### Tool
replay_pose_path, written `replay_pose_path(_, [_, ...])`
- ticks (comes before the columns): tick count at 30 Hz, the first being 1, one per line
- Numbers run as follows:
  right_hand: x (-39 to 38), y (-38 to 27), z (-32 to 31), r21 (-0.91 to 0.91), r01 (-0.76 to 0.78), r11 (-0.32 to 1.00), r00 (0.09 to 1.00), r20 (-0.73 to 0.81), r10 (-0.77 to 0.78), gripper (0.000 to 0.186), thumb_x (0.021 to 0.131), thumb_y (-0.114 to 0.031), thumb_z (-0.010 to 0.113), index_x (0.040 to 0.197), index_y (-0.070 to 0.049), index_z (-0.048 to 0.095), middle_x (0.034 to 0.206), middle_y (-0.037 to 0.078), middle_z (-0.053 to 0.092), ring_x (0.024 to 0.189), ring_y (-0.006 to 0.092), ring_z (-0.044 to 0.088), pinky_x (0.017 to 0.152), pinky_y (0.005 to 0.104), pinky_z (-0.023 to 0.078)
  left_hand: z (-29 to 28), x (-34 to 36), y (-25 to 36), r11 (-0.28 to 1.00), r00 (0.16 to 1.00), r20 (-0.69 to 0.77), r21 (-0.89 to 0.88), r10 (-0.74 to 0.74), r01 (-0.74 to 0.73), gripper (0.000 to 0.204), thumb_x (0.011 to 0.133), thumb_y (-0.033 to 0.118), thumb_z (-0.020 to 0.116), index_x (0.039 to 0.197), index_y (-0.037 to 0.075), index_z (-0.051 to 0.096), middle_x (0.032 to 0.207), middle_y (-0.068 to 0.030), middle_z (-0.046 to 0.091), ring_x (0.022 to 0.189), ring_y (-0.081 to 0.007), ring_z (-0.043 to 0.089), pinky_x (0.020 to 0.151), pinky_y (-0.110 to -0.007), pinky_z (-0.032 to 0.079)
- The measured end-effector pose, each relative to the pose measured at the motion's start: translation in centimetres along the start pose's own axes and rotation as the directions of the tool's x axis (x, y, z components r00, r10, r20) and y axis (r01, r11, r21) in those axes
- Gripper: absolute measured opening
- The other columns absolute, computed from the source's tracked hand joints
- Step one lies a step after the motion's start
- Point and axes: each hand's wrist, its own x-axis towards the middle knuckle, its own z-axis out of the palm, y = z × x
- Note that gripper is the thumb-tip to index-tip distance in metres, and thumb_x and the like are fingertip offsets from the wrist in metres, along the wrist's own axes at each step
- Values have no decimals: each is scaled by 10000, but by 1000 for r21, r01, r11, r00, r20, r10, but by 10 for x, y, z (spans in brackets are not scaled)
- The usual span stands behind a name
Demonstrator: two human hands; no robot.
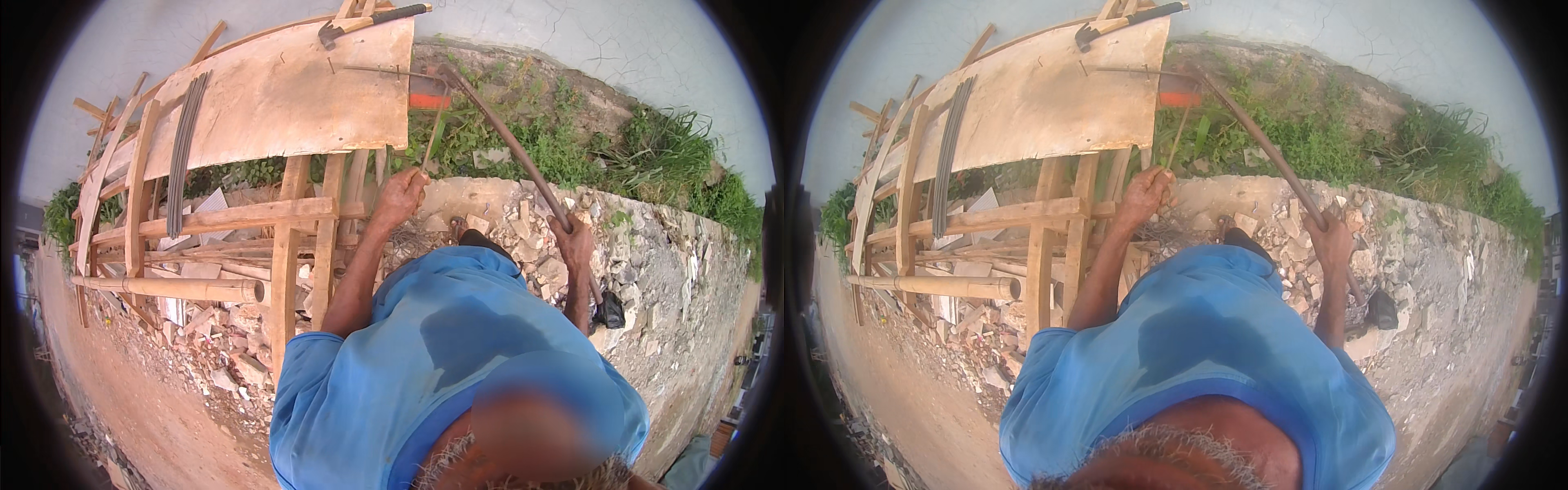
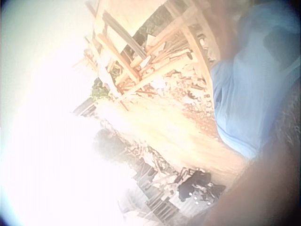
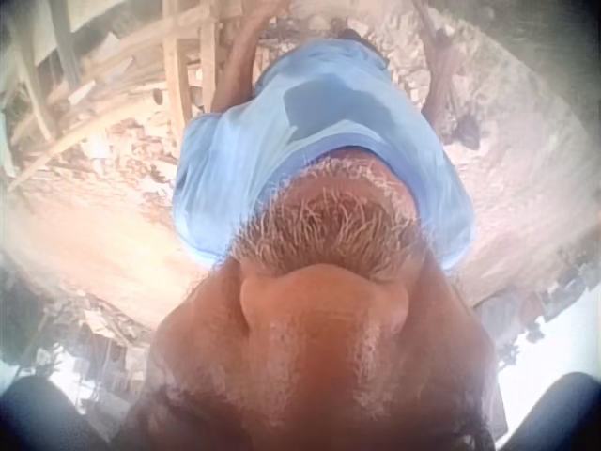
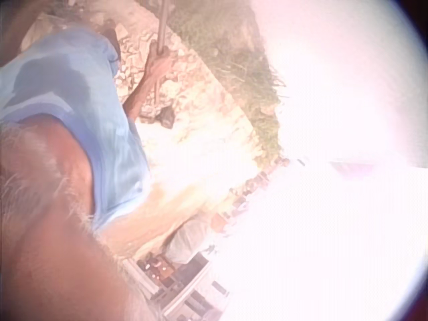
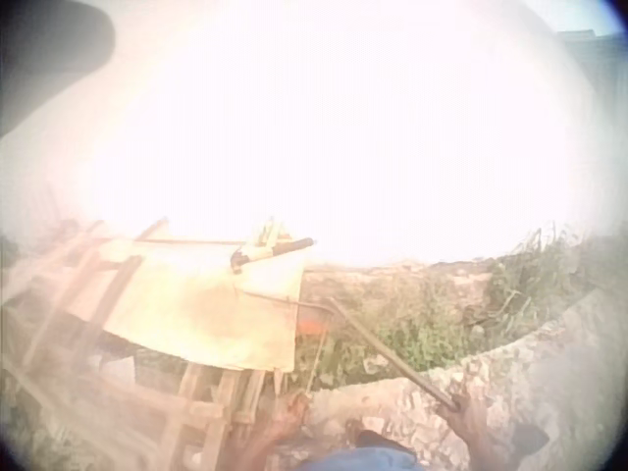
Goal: The person repeatedly bends metal rods using a hammer and a metal block. They position each rod on the block and strike it to create a bend, then remove the bent piece and repeat the process with new rods.
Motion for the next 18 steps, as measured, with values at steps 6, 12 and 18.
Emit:
replay_pose_path(6, [74,-82,72,769,86,634,909,200,-367,231,919,-223,685,978,0,677,679,21,636,594,83,545,530,263,409,64,-1,-10,969,968,-145,175,203,-177,258,1022,242,503,911,23,583,644,-119,543,556,-233,555,561,-404,455])
replay_pose_path(12, [84,-193,75,906,199,373,894,-11,-448,211,937,-192,697,1020,-5,647,646,2,590,565,67,535,494,241,412,114,6,29,996,978,-191,12,87,-86,222,1014,218,539,930,20,593,670,-120,593,624,-222,612,583,-393,473])
replay_pose_path(18, [132,-207,46,927,141,347,818,88,-569,186,927,-143,704,1038,-13,629,610,-41,510,490,27,426,431,230,321,96,47,84,839,802,-286,335,524,-428,199,939,221,648,1004,37,608,786,-131,630,749,-307,661,635,-433,508])
